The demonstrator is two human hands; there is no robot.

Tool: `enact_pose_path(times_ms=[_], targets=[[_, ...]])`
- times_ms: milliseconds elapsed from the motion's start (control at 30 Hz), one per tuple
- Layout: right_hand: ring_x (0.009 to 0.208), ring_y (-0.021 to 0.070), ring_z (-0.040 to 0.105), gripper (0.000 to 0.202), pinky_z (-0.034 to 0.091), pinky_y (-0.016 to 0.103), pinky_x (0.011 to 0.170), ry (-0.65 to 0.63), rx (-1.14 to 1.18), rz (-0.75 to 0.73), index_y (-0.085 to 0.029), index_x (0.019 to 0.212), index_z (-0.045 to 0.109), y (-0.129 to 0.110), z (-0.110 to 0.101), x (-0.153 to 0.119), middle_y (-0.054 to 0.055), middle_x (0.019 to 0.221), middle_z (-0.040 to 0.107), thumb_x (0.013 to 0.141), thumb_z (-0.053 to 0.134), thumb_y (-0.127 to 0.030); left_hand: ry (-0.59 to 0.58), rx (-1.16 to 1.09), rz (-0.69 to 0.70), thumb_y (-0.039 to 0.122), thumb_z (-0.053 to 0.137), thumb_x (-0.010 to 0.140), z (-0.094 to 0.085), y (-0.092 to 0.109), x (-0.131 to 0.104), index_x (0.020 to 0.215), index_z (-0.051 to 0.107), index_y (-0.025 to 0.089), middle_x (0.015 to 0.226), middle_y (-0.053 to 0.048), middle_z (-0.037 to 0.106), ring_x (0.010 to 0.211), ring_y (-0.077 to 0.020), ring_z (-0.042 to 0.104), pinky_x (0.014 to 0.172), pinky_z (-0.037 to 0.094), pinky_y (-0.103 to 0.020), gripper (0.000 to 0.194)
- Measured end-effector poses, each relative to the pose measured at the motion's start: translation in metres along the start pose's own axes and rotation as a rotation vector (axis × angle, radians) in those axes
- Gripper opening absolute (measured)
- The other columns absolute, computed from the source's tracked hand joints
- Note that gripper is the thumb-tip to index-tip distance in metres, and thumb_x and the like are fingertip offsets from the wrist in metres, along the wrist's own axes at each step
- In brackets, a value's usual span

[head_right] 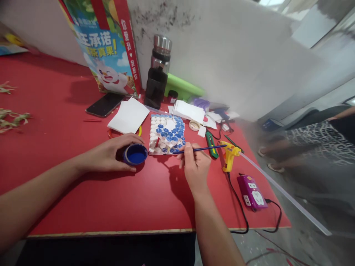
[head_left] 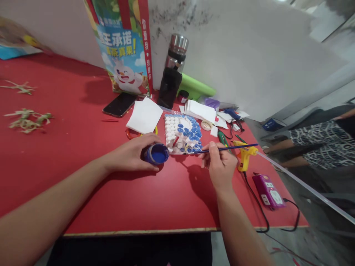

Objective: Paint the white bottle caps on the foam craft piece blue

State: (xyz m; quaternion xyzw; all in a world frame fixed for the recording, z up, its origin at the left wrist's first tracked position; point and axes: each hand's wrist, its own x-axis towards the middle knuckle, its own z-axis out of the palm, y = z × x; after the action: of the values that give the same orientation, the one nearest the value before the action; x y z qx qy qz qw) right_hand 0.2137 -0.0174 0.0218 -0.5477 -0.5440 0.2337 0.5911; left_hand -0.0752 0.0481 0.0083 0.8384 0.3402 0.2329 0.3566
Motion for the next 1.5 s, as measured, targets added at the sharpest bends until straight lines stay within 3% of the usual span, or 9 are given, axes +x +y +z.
enact_pose_path(times_ms=[267, 733, 867, 1033, 1200, 1500], targets=[[0.035, 0.0092, 0.052, 0.042, 0.036, 0.02, 0.035, 0.082, 0.224, 0.11, -0.018, 0.076, 0.07, -0.001, -0.001, 0.004, -0.001, 0.057, 0.069, 0.097, 0.073, -0.054, -0.039, -0.085, -0.153, 0.043, 0.093, 0.073, 0.0, 0.004, -0.002, 0.138, 0.069, 0.027, 0.137, -0.009, 0.077, 0.124, -0.0363, 0.073, 0.103, 0.059, -0.045, 0.072], [0.037, 0.0104, 0.053, 0.037, 0.04, 0.022, 0.038, 0.158, 0.258, 0.101, -0.017, 0.079, 0.073, -0.011, -0.008, -0.002, 0.0, 0.06, 0.071, 0.098, 0.077, -0.048, -0.088, -0.143, -0.087, 0.033, 0.097, 0.068, 0.014, 0.018, -0.005, 0.134, 0.074, 0.025, 0.134, -0.011, 0.08, 0.123, -0.0354, 0.074, 0.104, 0.058, -0.045, 0.07], [0.039, 0.0119, 0.056, 0.038, 0.041, 0.023, 0.038, 0.185, 0.179, 0.081, -0.017, 0.081, 0.074, -0.015, -0.024, -0.019, 0.001, 0.061, 0.071, 0.101, 0.075, -0.049, -0.115, -0.136, -0.052, 0.031, 0.1, 0.064, 0.022, 0.025, -0.003, 0.134, 0.075, 0.026, 0.134, -0.009, 0.08, 0.123, -0.0357, 0.073, 0.103, 0.057, -0.044, 0.074], [0.042, 0.0114, 0.057, 0.035, 0.044, 0.024, 0.041, 0.163, -0.001, 0.027, -0.017, 0.087, 0.078, -0.016, -0.039, -0.031, 0.002, 0.065, 0.072, 0.105, 0.071, -0.047, -0.128, -0.173, -0.057, 0.029, 0.097, 0.065, 0.022, 0.028, -0.002, 0.126, 0.076, 0.026, 0.126, -0.007, 0.08, 0.115, -0.0325, 0.074, 0.095, 0.058, -0.039, 0.064], [0.042, 0.0116, 0.058, 0.03, 0.046, 0.025, 0.042, 0.038, -0.149, -0.064, -0.019, 0.087, 0.079, -0.022, -0.035, -0.022, 0.0, 0.064, 0.072, 0.104, 0.073, -0.042, -0.12, -0.166, -0.091, 0.031, 0.096, 0.067, 0.02, 0.027, -0.002, 0.123, 0.077, 0.024, 0.12, -0.007, 0.079, 0.107, -0.0311, 0.074, 0.089, 0.058, -0.038, 0.059], [0.045, 0.0119, 0.066, 0.021, 0.051, 0.023, 0.048, 0.008, -0.417, -0.296, -0.02, 0.089, 0.076, -0.022, -0.021, -0.019, -0.003, 0.061, 0.072, 0.105, 0.074, -0.034, -0.086, -0.167, -0.058, 0.033, 0.096, 0.07, 0.017, 0.024, -0.001, 0.125, 0.075, 0.023, 0.12, -0.007, 0.079, 0.108, -0.0302, 0.074, 0.092, 0.057, -0.037, 0.059]])
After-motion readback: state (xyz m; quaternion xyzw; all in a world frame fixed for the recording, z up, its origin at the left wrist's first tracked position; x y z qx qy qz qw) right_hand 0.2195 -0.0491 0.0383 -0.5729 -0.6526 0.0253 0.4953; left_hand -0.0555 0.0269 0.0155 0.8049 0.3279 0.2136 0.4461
